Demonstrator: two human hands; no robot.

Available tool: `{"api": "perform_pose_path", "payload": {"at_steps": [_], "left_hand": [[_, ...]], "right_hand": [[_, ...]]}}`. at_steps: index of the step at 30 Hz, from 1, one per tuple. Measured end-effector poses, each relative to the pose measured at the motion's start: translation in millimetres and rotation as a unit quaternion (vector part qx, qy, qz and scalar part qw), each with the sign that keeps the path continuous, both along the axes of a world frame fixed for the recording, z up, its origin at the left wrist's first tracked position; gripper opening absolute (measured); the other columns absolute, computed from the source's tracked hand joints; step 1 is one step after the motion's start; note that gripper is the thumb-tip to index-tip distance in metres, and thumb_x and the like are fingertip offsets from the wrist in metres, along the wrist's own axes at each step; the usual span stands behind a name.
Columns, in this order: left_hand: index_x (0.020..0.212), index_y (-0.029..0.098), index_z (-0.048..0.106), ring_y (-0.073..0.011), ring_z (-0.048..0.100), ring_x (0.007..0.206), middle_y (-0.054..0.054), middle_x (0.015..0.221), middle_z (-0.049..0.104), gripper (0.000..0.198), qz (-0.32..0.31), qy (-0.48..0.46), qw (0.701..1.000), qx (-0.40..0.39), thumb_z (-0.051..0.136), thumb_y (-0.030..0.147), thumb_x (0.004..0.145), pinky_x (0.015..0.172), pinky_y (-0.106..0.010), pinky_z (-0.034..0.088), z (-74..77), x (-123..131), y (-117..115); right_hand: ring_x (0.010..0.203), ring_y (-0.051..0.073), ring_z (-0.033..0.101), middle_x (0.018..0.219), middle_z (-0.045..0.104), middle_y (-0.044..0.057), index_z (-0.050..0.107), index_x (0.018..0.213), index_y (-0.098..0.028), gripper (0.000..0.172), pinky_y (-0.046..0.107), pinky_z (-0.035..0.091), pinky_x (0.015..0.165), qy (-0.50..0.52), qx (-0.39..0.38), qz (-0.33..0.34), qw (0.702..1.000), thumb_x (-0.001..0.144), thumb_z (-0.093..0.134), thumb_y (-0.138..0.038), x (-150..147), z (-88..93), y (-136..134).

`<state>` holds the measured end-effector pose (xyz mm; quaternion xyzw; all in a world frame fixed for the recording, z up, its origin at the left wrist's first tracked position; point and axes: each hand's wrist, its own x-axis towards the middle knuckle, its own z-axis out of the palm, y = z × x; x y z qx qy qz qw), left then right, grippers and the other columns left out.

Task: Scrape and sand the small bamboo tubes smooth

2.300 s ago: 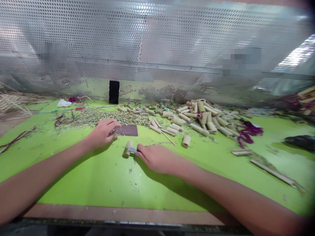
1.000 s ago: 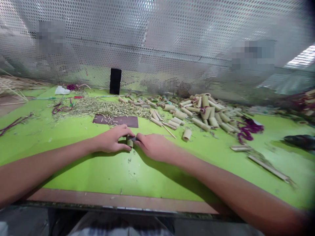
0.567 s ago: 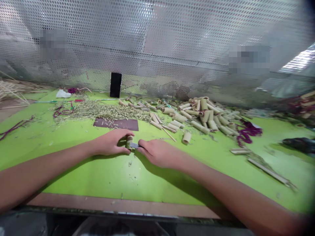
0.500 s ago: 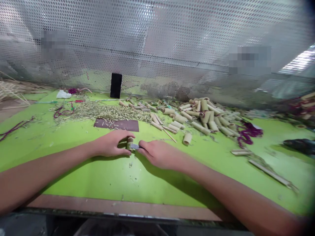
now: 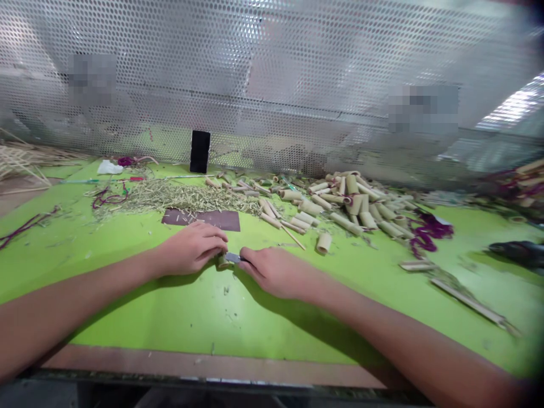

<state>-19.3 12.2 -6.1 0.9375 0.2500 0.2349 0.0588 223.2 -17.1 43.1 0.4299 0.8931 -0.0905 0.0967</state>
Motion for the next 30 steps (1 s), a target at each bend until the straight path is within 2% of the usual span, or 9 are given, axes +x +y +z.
{"api": "perform_pose_path", "payload": {"at_steps": [8, 15, 21, 30], "left_hand": [[0.103, 0.016, 0.067, -0.0229, 0.064, 0.102, -0.009, 0.112, 0.071, 0.018, -0.012, 0.005, 1.000, 0.025, 0.049, 0.020, 0.103, 0.094, -0.041, 0.047, 1.6, 0, -2], [0.105, 0.016, 0.067, -0.0202, 0.065, 0.097, -0.007, 0.107, 0.073, 0.024, -0.030, 0.032, 0.991, 0.130, 0.043, 0.020, 0.108, 0.093, -0.038, 0.047, 4.0, -1, 0], [0.106, 0.018, 0.067, -0.0197, 0.066, 0.096, -0.005, 0.108, 0.074, 0.023, -0.054, 0.064, 0.983, 0.164, 0.044, 0.015, 0.106, 0.091, -0.036, 0.047, 9.7, -4, 3], [0.104, 0.018, 0.069, -0.0192, 0.066, 0.091, -0.005, 0.102, 0.074, 0.028, -0.045, 0.037, 0.974, 0.221, 0.042, 0.011, 0.105, 0.090, -0.036, 0.049, 6.5, -6, 8]], "right_hand": [[0.058, 0.018, 0.056, 0.078, 0.070, 0.007, 0.060, 0.102, -0.018, 0.031, 0.029, 0.023, 0.052, -0.016, 0.004, -0.005, 1.000, 0.108, 0.036, -0.036, -2, 2.2, -2], [0.057, 0.018, 0.055, 0.075, 0.069, 0.006, 0.059, 0.102, -0.018, 0.030, 0.029, 0.021, 0.052, -0.019, 0.012, -0.001, 1.000, 0.108, 0.036, -0.037, -1, -0.5, -1], [0.056, 0.017, 0.053, 0.073, 0.067, 0.005, 0.058, 0.101, -0.019, 0.032, 0.029, 0.020, 0.052, -0.003, 0.026, 0.013, 1.000, 0.108, 0.034, -0.038, 1, -5.3, 1], [0.057, 0.017, 0.051, 0.075, 0.069, 0.007, 0.058, 0.100, -0.016, 0.034, 0.030, 0.021, 0.053, 0.020, 0.071, -0.006, 0.997, 0.109, 0.030, -0.034, -6, -7.0, 4]]}}
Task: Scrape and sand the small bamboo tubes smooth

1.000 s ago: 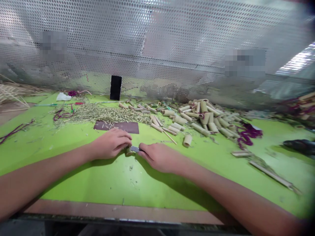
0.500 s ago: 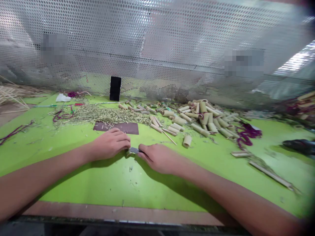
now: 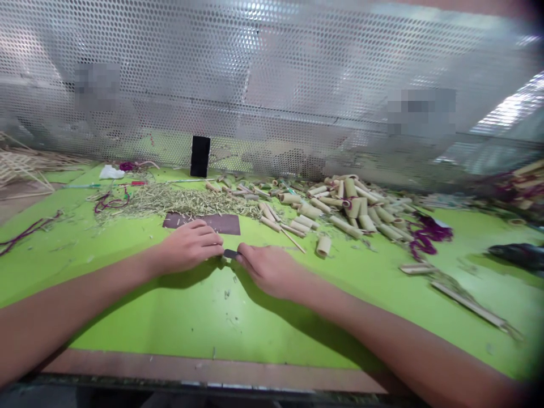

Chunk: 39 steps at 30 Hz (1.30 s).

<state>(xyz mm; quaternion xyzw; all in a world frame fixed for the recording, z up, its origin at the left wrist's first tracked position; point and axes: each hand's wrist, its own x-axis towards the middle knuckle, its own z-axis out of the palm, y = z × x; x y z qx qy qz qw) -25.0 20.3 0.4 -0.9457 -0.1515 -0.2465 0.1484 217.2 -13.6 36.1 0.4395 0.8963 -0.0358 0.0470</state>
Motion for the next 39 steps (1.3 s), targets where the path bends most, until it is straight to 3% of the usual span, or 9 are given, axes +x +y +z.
{"api": "perform_pose_path", "payload": {"at_steps": [9, 16, 39], "left_hand": [[0.108, 0.023, 0.068, -0.0194, 0.064, 0.095, -0.005, 0.105, 0.071, 0.027, -0.020, 0.022, 0.999, 0.012, 0.043, 0.013, 0.105, 0.096, -0.037, 0.048, 6.3, -1, -6], [0.105, 0.018, 0.067, -0.0189, 0.062, 0.092, -0.004, 0.100, 0.072, 0.030, -0.022, 0.035, 0.997, 0.069, 0.039, 0.010, 0.106, 0.094, -0.035, 0.045, 4.8, 4, -8], [0.105, 0.017, 0.062, -0.0156, 0.062, 0.086, -0.001, 0.094, 0.071, 0.027, 0.002, -0.018, 0.995, 0.103, 0.037, 0.007, 0.102, 0.096, -0.035, 0.043, -0.1, 6, -11]], "right_hand": [[0.065, 0.020, 0.060, 0.084, 0.073, 0.008, 0.059, 0.105, -0.016, 0.031, 0.031, 0.022, 0.056, 0.012, 0.026, -0.025, 0.999, 0.109, 0.033, -0.032, -1, -0.5, 2], [0.070, 0.021, 0.065, 0.088, 0.075, 0.008, 0.062, 0.101, -0.019, 0.033, 0.032, 0.024, 0.057, -0.039, 0.013, -0.004, 0.999, 0.109, 0.036, -0.036, -4, 5.3, 3], [0.067, 0.022, 0.066, 0.086, 0.076, 0.009, 0.062, 0.108, -0.016, 0.033, 0.031, 0.022, 0.053, -0.058, 0.000, -0.024, 0.998, 0.109, 0.035, -0.035, -4, 6.2, 3]]}}
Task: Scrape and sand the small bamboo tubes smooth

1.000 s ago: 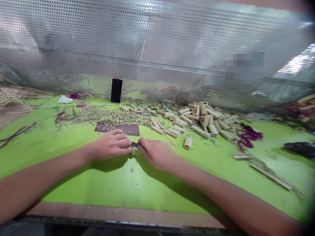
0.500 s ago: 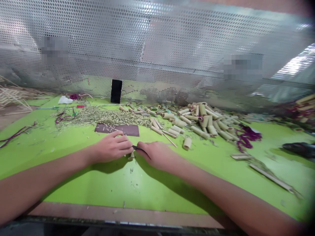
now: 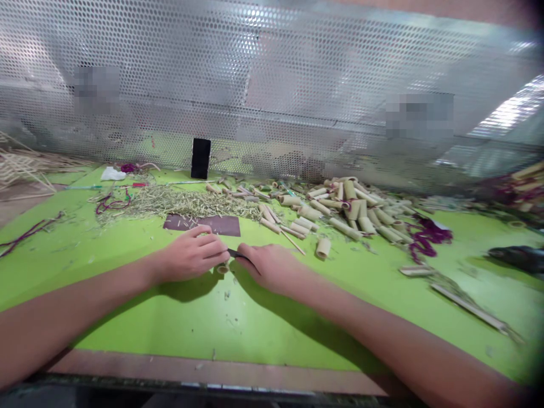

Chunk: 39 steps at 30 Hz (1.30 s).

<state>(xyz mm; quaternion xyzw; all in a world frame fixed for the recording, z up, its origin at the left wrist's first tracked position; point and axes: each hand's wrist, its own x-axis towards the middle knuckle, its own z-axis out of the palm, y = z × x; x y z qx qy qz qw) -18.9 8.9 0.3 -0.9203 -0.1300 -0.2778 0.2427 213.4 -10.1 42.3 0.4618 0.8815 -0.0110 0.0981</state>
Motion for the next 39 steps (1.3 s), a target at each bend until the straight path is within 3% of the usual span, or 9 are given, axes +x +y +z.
{"api": "perform_pose_path", "payload": {"at_steps": [6, 12, 17, 20, 22, 25, 30, 34, 39], "left_hand": [[0.104, 0.019, 0.060, -0.0150, 0.062, 0.084, 0.000, 0.092, 0.070, 0.027, -0.008, -0.012, 1.000, -0.006, 0.036, 0.006, 0.101, 0.096, -0.034, 0.043, -0.2, 1, 0], [0.106, 0.018, 0.059, -0.0162, 0.061, 0.084, -0.003, 0.094, 0.069, 0.014, 0.003, -0.130, 0.991, -0.039, 0.049, 0.010, 0.101, 0.090, -0.034, 0.045, 4.4, -2, -2], [0.103, 0.019, 0.065, -0.0190, 0.062, 0.089, -0.004, 0.100, 0.072, 0.017, 0.099, -0.080, 0.988, -0.085, 0.049, 0.017, 0.103, 0.089, -0.037, 0.044, 1.9, -10, 13], [0.106, 0.019, 0.068, -0.0248, 0.063, 0.102, -0.007, 0.111, 0.072, 0.018, 0.168, -0.066, 0.973, -0.141, 0.051, 0.020, 0.101, 0.100, -0.047, 0.039, -3.7, -16, 24], [0.112, 0.020, 0.069, -0.0267, 0.061, 0.110, -0.007, 0.118, 0.071, 0.021, 0.181, -0.060, 0.965, -0.181, 0.051, 0.023, 0.100, 0.105, -0.051, 0.035, -6.3, -18, 28], [0.121, 0.021, 0.066, -0.0257, 0.060, 0.114, -0.007, 0.123, 0.069, 0.028, 0.157, -0.035, 0.957, -0.241, 0.049, 0.033, 0.103, 0.107, -0.049, 0.036, -6.2, -16, 25], [0.119, 0.019, 0.068, -0.0266, 0.061, 0.116, -0.009, 0.123, 0.069, 0.036, 0.105, -0.013, 0.951, -0.289, 0.043, 0.041, 0.106, 0.109, -0.050, 0.035, -0.6, -7, 12], [0.136, 0.017, 0.056, -0.0316, 0.058, 0.123, -0.013, 0.134, 0.064, 0.059, 0.078, 0.027, 0.923, -0.375, 0.065, 0.057, 0.093, 0.107, -0.048, 0.042, -0.1, -3, 7], [0.134, 0.017, 0.056, -0.0317, 0.064, 0.114, -0.012, 0.124, 0.070, 0.063, 0.076, 0.027, 0.908, -0.411, 0.077, 0.050, 0.085, 0.103, -0.046, 0.046, -6.5, -1, 9]], "right_hand": [[0.067, 0.022, 0.066, 0.086, 0.076, 0.009, 0.063, 0.109, -0.016, 0.033, 0.031, 0.021, 0.052, -0.007, 0.006, -0.002, 1.000, 0.109, 0.035, -0.035, -2, -0.7, 0], [0.066, 0.021, 0.065, 0.086, 0.076, 0.008, 0.063, 0.108, -0.018, 0.033, 0.030, 0.022, 0.051, 0.001, -0.001, 0.004, 1.000, 0.109, 0.036, -0.038, -3, -1.8, 1], [0.066, 0.022, 0.066, 0.084, 0.076, 0.008, 0.063, 0.108, -0.018, 0.033, 0.031, 0.022, 0.051, 0.001, 0.006, -0.003, 1.000, 0.109, 0.037, -0.040, -2, -2.8, 1], [0.065, 0.022, 0.066, 0.083, 0.075, 0.009, 0.062, 0.109, -0.018, 0.033, 0.030, 0.024, 0.051, -0.001, 0.000, -0.010, 1.000, 0.109, 0.037, -0.039, -3, -3.1, 1], [0.065, 0.022, 0.066, 0.083, 0.075, 0.009, 0.062, 0.109, -0.018, 0.033, 0.030, 0.026, 0.051, 0.002, -0.010, -0.013, 1.000, 0.109, 0.036, -0.039, -3, -3.5, 1], [0.066, 0.023, 0.066, 0.084, 0.075, 0.009, 0.061, 0.110, -0.018, 0.034, 0.030, 0.029, 0.052, 0.007, -0.021, -0.016, 1.000, 0.109, 0.034, -0.038, -2, -4.9, 2], [0.069, 0.023, 0.067, 0.088, 0.075, 0.009, 0.059, 0.112, -0.018, 0.032, 0.030, 0.029, 0.054, 0.010, -0.021, -0.006, 1.000, 0.109, 0.035, -0.038, -2, -7.4, 3], [0.071, 0.023, 0.067, 0.088, 0.076, 0.010, 0.060, 0.111, -0.017, 0.033, 0.030, 0.030, 0.055, 0.010, -0.025, -0.011, 1.000, 0.109, 0.034, -0.038, -2, -6.2, 2], [0.073, 0.024, 0.068, 0.089, 0.076, 0.009, 0.061, 0.109, -0.018, 0.032, 0.031, 0.030, 0.057, 0.005, -0.016, -0.011, 1.000, 0.109, 0.035, -0.037, -2, -5.9, 1]]}}
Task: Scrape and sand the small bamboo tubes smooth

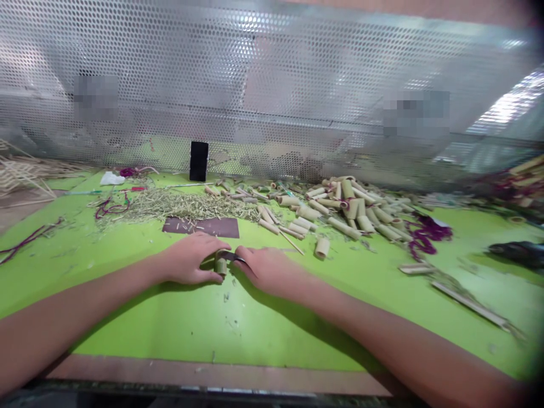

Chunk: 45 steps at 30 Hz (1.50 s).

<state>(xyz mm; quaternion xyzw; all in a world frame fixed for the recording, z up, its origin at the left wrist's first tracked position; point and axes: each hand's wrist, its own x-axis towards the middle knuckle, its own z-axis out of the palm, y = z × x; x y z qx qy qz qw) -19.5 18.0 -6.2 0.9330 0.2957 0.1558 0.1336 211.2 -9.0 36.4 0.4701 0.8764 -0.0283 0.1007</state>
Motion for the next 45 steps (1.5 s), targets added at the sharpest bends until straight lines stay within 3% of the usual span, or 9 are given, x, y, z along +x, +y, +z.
{"api": "perform_pose_path", "payload": {"at_steps": [10, 14, 19, 24, 32, 40, 45], "left_hand": [[0.132, 0.016, 0.056, -0.0323, 0.065, 0.115, -0.013, 0.124, 0.070, 0.057, 0.041, -0.032, 0.999, 0.007, 0.077, 0.043, 0.086, 0.102, -0.050, 0.047, -5.0, 12, -7], [0.130, 0.015, 0.058, -0.0321, 0.062, 0.119, -0.016, 0.131, 0.065, 0.055, 0.037, -0.052, 0.998, -0.003, 0.076, 0.044, 0.087, 0.100, -0.046, 0.050, -3.1, 12, -8], [0.119, 0.016, 0.062, -0.0267, 0.066, 0.101, -0.011, 0.113, 0.070, 0.039, 0.040, -0.071, 0.996, -0.041, 0.075, 0.038, 0.089, 0.087, -0.040, 0.054, -6.3, 10, -6], [0.115, 0.017, 0.060, -0.0260, 0.063, 0.099, -0.010, 0.109, 0.066, 0.034, 0.030, -0.070, 0.997, -0.028, 0.072, 0.039, 0.091, 0.086, -0.039, 0.053, -10.2, 7, -5], [0.126, 0.019, 0.060, -0.0242, 0.061, 0.100, -0.010, 0.112, 0.059, 0.036, 0.008, -0.060, 0.997, -0.036, 0.065, 0.038, 0.096, 0.092, -0.041, 0.053, -8.7, 2, -4], [0.130, 0.018, 0.062, -0.0256, 0.062, 0.107, -0.012, 0.117, 0.061, 0.039, -0.015, -0.062, 0.997, -0.040, 0.066, 0.036, 0.095, 0.098, -0.042, 0.051, -8.4, 3, -1], [0.125, 0.016, 0.060, -0.0274, 0.065, 0.106, -0.012, 0.117, 0.066, 0.045, 0.020, -0.071, 0.996, -0.045, 0.074, 0.041, 0.090, 0.093, -0.041, 0.053, -12.0, 6, 0]], "right_hand": [[0.074, 0.024, 0.069, 0.091, 0.077, 0.009, 0.062, 0.114, -0.016, 0.033, 0.032, 0.034, 0.058, 0.022, 0.015, 0.011, 1.000, 0.109, 0.036, -0.035, -6, -2.8, 0], [0.072, 0.024, 0.069, 0.089, 0.077, 0.009, 0.062, 0.116, -0.016, 0.032, 0.031, 0.032, 0.057, 0.022, 0.011, 0.005, 1.000, 0.109, 0.036, -0.035, -5, -4.0, 1], [0.072, 0.024, 0.068, 0.090, 0.077, 0.009, 0.061, 0.118, -0.016, 0.034, 0.032, 0.030, 0.057, 0.025, 0.010, 0.009, 1.000, 0.109, 0.036, -0.036, -6, -4.3, 1], [0.072, 0.024, 0.068, 0.090, 0.076, 0.010, 0.061, 0.119, -0.016, 0.034, 0.032, 0.031, 0.057, 0.033, -0.008, 0.014, 0.999, 0.108, 0.036, -0.036, -7, -4.6, 4], [0.070, 0.023, 0.067, 0.088, 0.076, 0.010, 0.062, 0.114, -0.017, 0.034, 0.030, 0.031, 0.057, 0.049, -0.018, 0.030, 0.998, 0.108, 0.036, -0.039, -4, -5.5, 6], [0.068, 0.021, 0.063, 0.087, 0.073, 0.010, 0.062, 0.110, -0.017, 0.033, 0.029, 0.029, 0.057, 0.065, -0.047, 0.056, 0.995, 0.108, 0.037, -0.039, 6, -0.5, 9], [0.068, 0.021, 0.063, 0.086, 0.072, 0.009, 0.060, 0.105, -0.017, 0.032, 0.030, 0.030, 0.057, 0.065, -0.035, 0.050, 0.996, 0.109, 0.033, -0.035, 6, -0.3, 4]]}}
